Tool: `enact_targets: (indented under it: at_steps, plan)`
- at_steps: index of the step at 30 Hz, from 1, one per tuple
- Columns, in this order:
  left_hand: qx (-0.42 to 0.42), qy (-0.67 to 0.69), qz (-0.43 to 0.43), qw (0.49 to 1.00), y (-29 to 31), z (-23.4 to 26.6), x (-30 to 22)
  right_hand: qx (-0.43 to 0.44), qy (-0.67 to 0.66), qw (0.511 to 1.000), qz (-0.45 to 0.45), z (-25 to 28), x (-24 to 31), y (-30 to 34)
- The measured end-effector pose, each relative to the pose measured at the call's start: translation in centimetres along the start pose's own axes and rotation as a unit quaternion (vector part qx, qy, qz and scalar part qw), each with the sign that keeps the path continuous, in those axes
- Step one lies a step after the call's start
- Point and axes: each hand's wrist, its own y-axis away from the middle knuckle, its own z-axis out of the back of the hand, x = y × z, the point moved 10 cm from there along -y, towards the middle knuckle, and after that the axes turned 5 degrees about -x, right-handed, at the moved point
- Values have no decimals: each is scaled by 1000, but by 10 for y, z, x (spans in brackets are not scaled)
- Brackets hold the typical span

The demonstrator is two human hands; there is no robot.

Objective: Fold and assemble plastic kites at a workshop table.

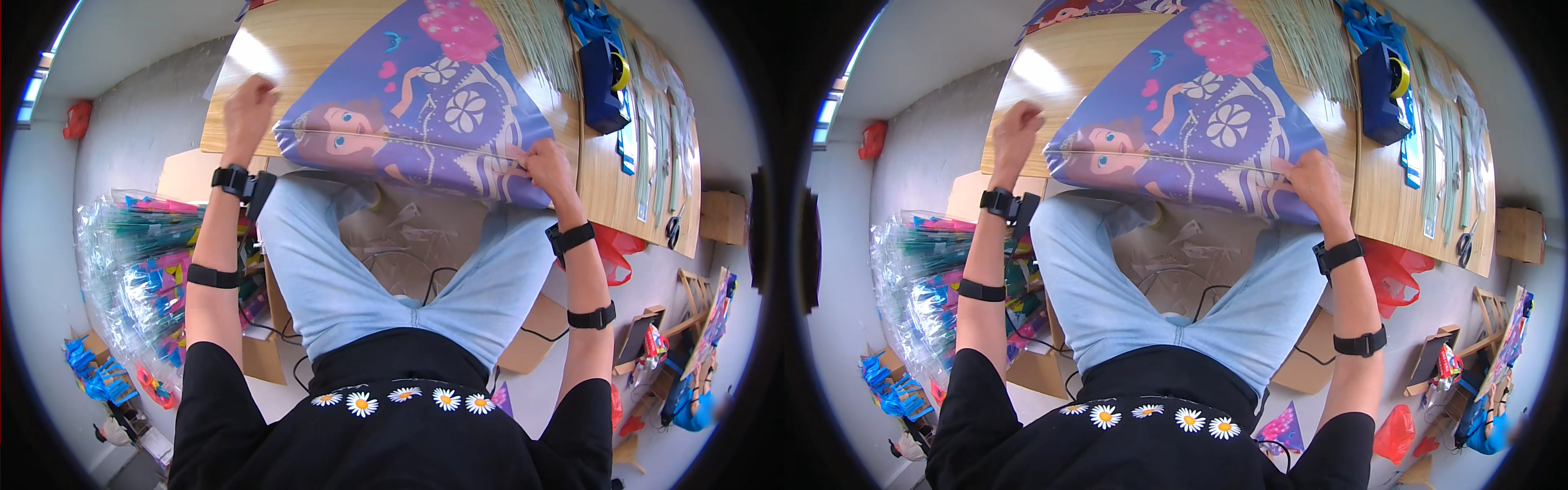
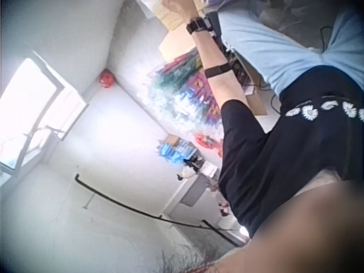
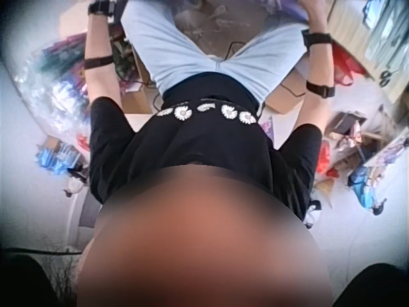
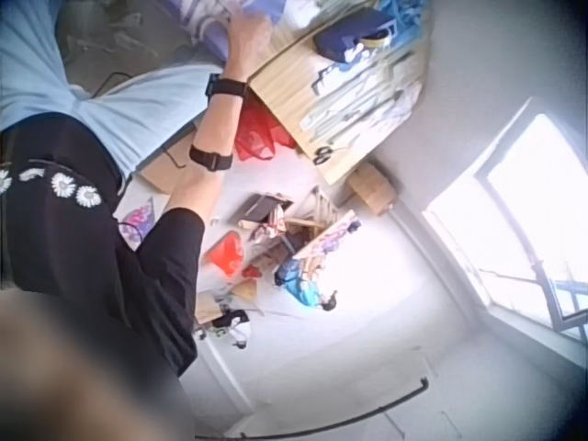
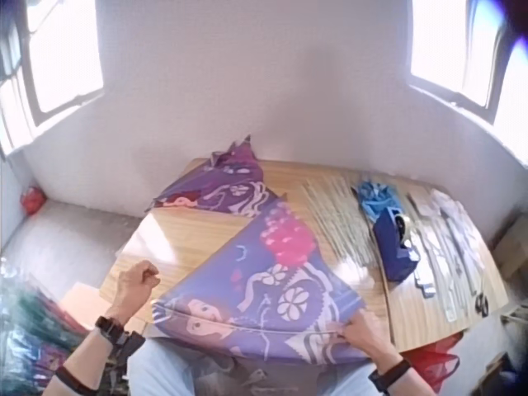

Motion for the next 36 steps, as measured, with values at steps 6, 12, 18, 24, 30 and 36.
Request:
enact_targets:
  at_steps: [6, 12, 18, 24, 30, 36]
  plan:
    - [195, 212, -309, 906, 56, -108, -212, -9, -28, 1000, 9, -1, -1, 3]
    - [255, 45, -328, 908, 99, -202, -306, -39, -15, 999, 35, 6, 14, 10]
    - [189, -8, -328, 925, 110, -213, -309, -39, -37, 997, 47, 6, 6, 10]
    - [188, -3, -317, 929, 109, -215, -307, -16, -68, 997, 21, 5, 5, 9]
    - [196, -9, -311, 930, 108, -214, -307, 12, -105, 994, -12, 1, 0, 7]
    - [192, -11, -313, 930, 110, -216, -306, 11, -93, 996, -7, 1, 1, 8]
